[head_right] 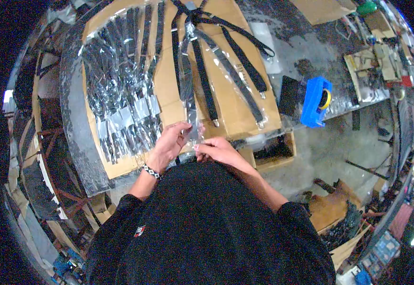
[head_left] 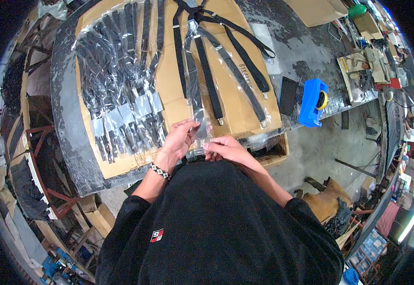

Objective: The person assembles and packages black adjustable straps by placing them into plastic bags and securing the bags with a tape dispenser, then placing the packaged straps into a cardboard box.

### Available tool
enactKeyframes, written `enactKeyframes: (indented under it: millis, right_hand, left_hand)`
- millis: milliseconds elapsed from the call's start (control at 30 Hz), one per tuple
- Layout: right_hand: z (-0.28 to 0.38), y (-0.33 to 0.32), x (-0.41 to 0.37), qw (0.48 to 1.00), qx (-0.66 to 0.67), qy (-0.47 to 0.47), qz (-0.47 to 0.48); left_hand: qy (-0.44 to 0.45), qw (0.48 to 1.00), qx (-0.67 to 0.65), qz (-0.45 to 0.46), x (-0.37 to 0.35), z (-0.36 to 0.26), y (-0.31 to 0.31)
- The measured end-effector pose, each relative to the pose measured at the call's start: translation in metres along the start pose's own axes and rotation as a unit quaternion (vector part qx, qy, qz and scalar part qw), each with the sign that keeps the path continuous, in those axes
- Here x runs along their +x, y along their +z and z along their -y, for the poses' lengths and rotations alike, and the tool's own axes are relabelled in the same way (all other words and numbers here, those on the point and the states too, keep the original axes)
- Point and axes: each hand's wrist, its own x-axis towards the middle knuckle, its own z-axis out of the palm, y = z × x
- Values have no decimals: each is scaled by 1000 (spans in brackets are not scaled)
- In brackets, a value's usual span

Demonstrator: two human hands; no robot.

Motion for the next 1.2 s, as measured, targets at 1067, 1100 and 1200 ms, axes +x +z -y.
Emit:
enactKeyframes:
  millis: [1067,1100,1200]
  right_hand:
    - [2,-81,-22,970,32,-62,-234]
    - [6,-70,-9,975,27,-61,-213]
    - [15,-39,34,986,46,-70,-141]
  left_hand:
    - [8,994,89,-66,-1,-10,-15]
    - [4,993,94,-71,-1,-11,-15]
    - [24,994,77,-79,1,-5,-20]
